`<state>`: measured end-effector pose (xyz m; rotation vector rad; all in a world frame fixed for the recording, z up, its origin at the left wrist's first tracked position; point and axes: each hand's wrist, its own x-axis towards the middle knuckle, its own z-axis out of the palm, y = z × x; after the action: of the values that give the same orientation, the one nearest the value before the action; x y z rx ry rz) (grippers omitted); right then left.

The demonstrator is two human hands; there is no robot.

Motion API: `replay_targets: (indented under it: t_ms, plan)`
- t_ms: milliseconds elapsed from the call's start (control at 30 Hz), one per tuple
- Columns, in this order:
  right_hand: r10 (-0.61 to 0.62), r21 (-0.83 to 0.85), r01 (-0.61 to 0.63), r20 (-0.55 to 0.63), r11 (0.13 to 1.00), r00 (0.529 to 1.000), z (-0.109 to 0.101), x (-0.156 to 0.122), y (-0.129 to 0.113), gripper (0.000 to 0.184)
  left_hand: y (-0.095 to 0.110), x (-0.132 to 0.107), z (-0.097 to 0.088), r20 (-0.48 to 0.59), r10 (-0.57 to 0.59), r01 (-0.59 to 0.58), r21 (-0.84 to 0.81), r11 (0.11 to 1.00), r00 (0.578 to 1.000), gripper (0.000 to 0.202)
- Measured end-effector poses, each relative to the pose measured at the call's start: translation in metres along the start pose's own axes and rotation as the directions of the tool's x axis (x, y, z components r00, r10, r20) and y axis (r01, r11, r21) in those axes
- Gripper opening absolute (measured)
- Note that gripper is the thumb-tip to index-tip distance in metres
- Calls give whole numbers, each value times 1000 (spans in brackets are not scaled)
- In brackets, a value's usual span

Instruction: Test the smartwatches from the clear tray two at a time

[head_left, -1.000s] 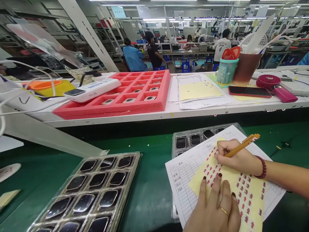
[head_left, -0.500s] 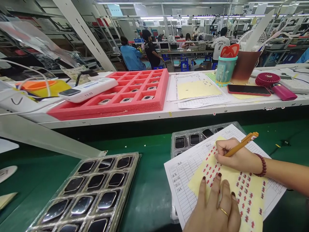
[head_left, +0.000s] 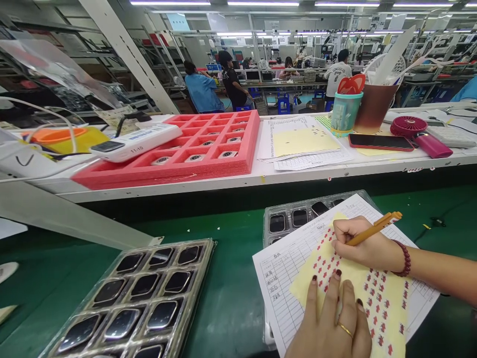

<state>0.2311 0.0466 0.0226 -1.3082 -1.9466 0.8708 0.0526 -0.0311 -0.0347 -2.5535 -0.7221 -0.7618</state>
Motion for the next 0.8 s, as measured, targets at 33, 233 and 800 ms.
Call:
replay_targets:
  t_ms: [33,233,800]
  plan:
    - [-2,0,2,3,1000,1000,0,0,0,27,0,0,1,-15,6,-6,5,1000,1000,13]
    - [-7,0,7,7,1000,1000,-1,0,0,28,-3,1,-9,115,32,-32,-4,999,993,14]
    - [20,16,-19,-17,1000,1000,0,1,3,26,-7,3,-15,154,68,-69,3,998,986,18]
